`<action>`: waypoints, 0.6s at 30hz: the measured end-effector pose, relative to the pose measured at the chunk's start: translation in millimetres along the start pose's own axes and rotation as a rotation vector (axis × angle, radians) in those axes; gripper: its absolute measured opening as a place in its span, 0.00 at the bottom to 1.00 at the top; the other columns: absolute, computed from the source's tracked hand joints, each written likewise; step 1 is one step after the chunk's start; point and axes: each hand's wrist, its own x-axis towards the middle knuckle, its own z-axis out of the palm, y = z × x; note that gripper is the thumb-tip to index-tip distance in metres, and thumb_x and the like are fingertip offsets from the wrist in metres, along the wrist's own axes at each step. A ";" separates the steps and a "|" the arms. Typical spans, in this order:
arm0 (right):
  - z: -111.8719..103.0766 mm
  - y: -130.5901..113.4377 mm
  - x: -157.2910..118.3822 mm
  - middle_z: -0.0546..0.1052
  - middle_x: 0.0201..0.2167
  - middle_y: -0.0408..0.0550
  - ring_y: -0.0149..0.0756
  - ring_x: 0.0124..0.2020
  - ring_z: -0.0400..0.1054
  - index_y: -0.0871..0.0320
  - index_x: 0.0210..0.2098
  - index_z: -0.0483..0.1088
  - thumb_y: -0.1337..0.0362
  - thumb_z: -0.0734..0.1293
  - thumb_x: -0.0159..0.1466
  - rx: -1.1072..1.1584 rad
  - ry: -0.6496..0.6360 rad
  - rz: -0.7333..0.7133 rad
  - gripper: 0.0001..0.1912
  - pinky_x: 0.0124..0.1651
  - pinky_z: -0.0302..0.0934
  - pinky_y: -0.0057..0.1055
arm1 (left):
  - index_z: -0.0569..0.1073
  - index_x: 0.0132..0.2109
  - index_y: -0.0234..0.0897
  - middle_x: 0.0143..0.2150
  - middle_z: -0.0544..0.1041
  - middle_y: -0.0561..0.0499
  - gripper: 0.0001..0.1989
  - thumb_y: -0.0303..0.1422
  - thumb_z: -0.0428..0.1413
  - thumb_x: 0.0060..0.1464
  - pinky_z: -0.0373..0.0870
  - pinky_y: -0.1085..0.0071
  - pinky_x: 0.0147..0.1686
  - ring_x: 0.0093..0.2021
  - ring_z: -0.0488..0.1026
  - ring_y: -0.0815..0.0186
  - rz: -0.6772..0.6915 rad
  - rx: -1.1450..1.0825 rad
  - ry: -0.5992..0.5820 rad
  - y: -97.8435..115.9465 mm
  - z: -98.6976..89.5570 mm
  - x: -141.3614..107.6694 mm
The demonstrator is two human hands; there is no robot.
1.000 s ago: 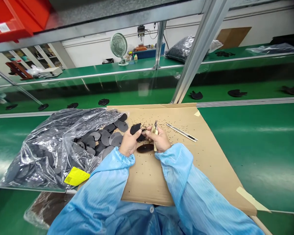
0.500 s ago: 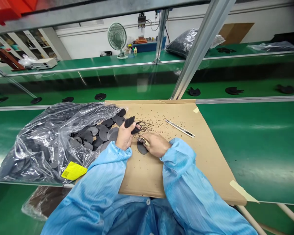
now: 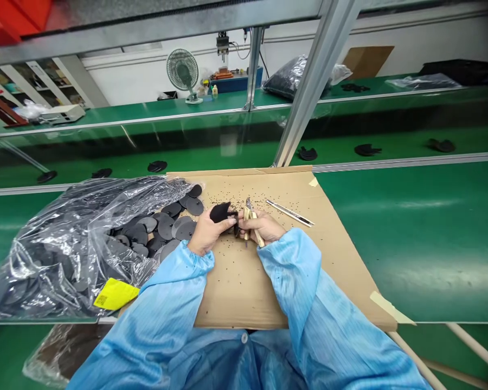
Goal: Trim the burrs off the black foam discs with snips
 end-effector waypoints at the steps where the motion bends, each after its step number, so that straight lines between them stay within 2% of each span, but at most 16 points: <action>1: 0.8 0.7 -0.3 0.69 0.16 0.37 0.28 0.16 0.62 0.58 0.26 0.67 0.70 0.74 0.36 0.020 -0.023 0.002 0.18 0.22 0.61 0.29 | 0.75 0.42 0.34 0.40 0.77 0.49 0.23 0.31 0.69 0.35 0.68 0.66 0.46 0.40 0.73 0.65 -0.017 -0.023 -0.010 0.5 -0.1 -0.6; 6: 5.4 4.7 -0.3 0.71 0.18 0.39 0.31 0.20 0.66 0.59 0.27 0.69 0.71 0.72 0.38 0.063 -0.062 -0.038 0.15 0.24 0.62 0.28 | 0.74 0.44 0.33 0.42 0.77 0.48 0.25 0.30 0.69 0.35 0.68 0.65 0.48 0.43 0.73 0.64 -0.102 -0.104 -0.100 2.1 2.1 -2.3; 8: 6.6 5.3 0.0 0.73 0.21 0.41 0.33 0.23 0.68 0.58 0.28 0.70 0.68 0.72 0.40 0.094 -0.053 -0.057 0.15 0.27 0.64 0.31 | 0.73 0.43 0.33 0.41 0.78 0.47 0.25 0.31 0.69 0.35 0.68 0.64 0.48 0.43 0.74 0.63 -0.098 -0.126 -0.053 1.7 3.0 -1.3; 11: 7.8 7.4 1.1 0.74 0.26 0.42 0.34 0.27 0.69 0.58 0.33 0.71 0.62 0.74 0.43 0.094 -0.021 -0.110 0.17 0.35 0.67 0.36 | 0.73 0.41 0.33 0.38 0.78 0.48 0.24 0.33 0.70 0.34 0.69 0.62 0.47 0.39 0.75 0.63 -0.071 -0.180 0.092 0.4 2.5 2.9; 15: 10.3 16.2 3.4 0.75 0.29 0.43 0.36 0.32 0.70 0.58 0.35 0.71 0.61 0.74 0.44 -0.258 0.166 -0.347 0.19 0.41 0.65 0.37 | 0.72 0.40 0.33 0.36 0.77 0.52 0.25 0.29 0.70 0.30 0.69 0.65 0.46 0.37 0.74 0.68 -0.031 -0.262 0.263 -0.4 0.4 8.0; 18: 13.4 21.2 2.3 0.75 0.31 0.44 0.36 0.34 0.70 0.57 0.37 0.71 0.60 0.72 0.48 -0.511 0.232 -0.469 0.17 0.43 0.64 0.36 | 0.72 0.40 0.34 0.37 0.77 0.52 0.25 0.28 0.70 0.31 0.69 0.66 0.46 0.38 0.74 0.68 -0.021 -0.273 0.271 0.7 1.2 7.3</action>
